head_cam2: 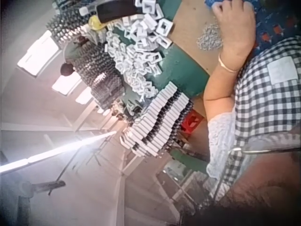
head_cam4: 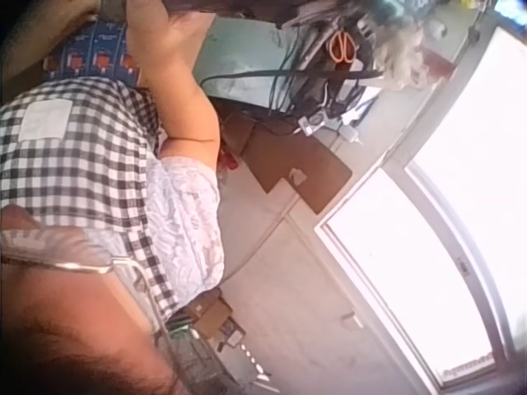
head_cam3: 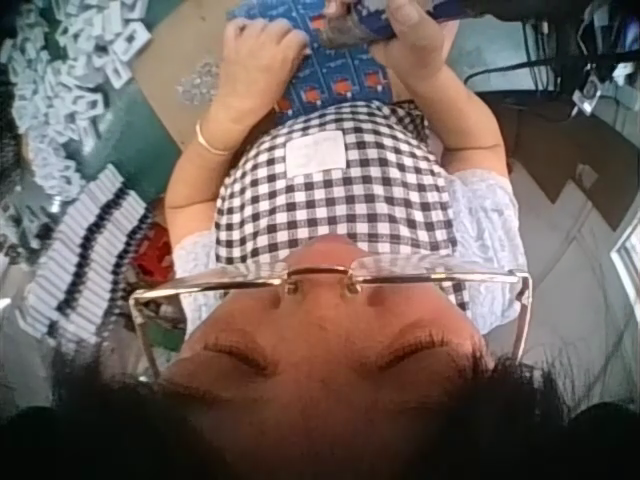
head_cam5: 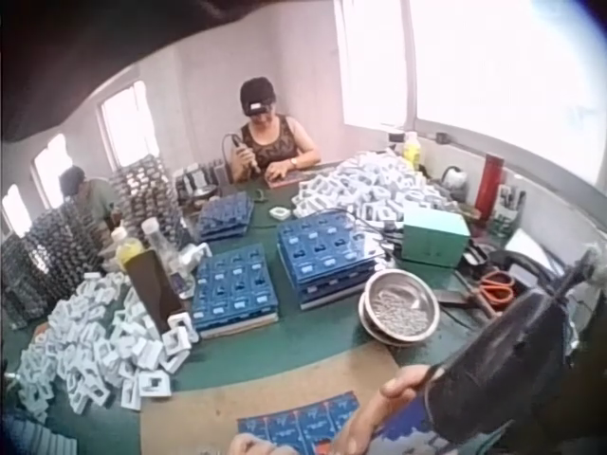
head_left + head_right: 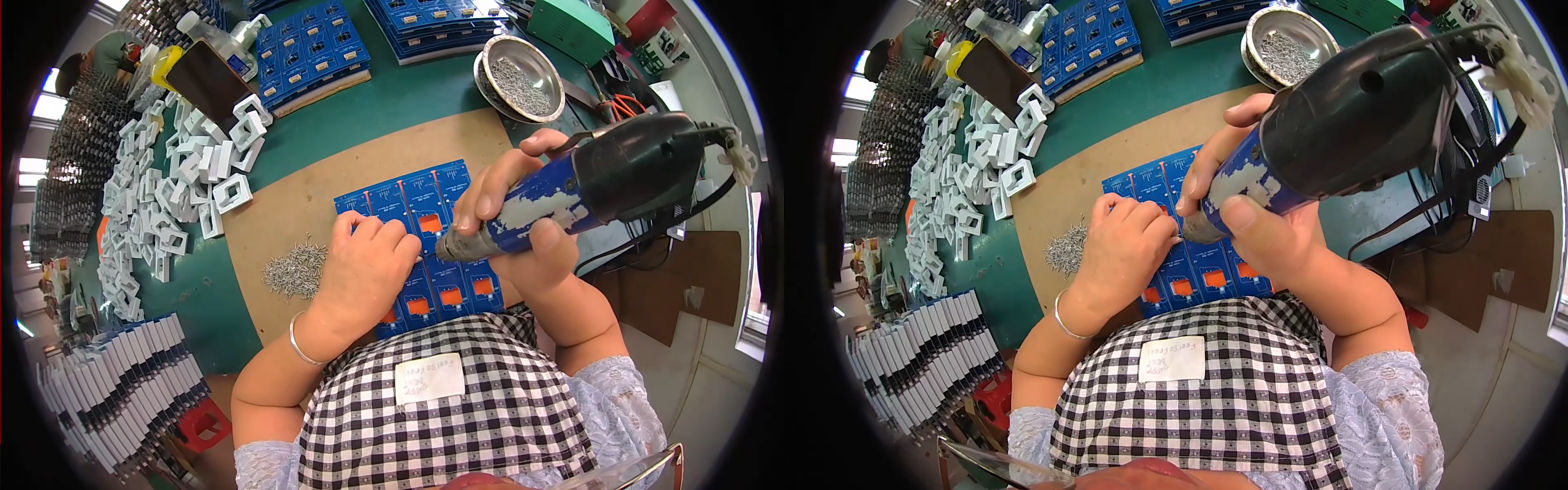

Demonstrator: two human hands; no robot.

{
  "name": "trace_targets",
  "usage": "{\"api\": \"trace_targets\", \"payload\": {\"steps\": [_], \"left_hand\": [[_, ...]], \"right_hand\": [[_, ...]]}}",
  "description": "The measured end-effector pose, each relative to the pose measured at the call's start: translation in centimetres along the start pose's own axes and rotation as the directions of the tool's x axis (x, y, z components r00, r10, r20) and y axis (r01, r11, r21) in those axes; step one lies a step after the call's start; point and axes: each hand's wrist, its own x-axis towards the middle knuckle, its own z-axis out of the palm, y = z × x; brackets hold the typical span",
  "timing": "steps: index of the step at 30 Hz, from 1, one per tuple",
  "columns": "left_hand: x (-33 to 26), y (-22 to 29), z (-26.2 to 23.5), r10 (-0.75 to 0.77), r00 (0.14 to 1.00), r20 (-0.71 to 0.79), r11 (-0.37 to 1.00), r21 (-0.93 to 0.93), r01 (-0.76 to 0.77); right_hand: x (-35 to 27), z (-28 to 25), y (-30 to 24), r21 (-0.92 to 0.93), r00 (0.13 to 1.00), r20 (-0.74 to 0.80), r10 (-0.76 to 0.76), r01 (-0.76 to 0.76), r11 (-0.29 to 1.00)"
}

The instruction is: The person assembles small electronic components by placing circuit boards into a jig, then securing them with screws using an electric screwdriver.

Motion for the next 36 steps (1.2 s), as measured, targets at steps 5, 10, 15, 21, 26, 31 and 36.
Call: {"api": "trace_targets", "payload": {"steps": [5,10,15,21,26,31,36], "left_hand": [[0.1,-0.2,0.1,0.017,1.0,-0.024,1.0,0.003,-0.017],[0.6,0.2,-0.4,0.05,0.998,0.043,0.994,0.091,-0.054],[0.8,0.2,-0.3,0.054,0.998,0.039,0.994,0.093,-0.057],[-0.5,-0.3,1.2,0.01,0.993,-0.115,0.998,-0.06,-0.017],[-0.8,-0.5,1.6,-0.012,0.984,-0.177,0.997,-0.078,-0.002],[-1.0,-0.7,1.7,-0.012,0.984,-0.179,0.998,-0.065,0.0],[-0.9,-1.0,1.4,-0.035,0.986,-0.161,0.988,-0.152,0.011]], "right_hand": [[-0.1,-0.1,0.0,0.054,0.998,0.051,-0.024,0.022,0.998],[0.0,-0.2,-0.1,0.05,0.999,0.014,-0.029,0.028,0.998],[-0.2,-0.2,-0.6,-0.027,0.999,-0.005,-0.048,0.048,0.998],[-0.3,-0.3,0.1,0.013,0.994,0.079,-0.073,0.072,0.997],[-0.5,0.8,-0.9,-0.148,0.983,0.14,0.115,-0.094,0.984],[-0.1,0.6,-0.9,-0.311,0.958,0.251,0.142,-0.059,0.948],[0.5,0.5,1.5,-0.082,0.884,0.468,-0.004,0.048,0.995]]}}
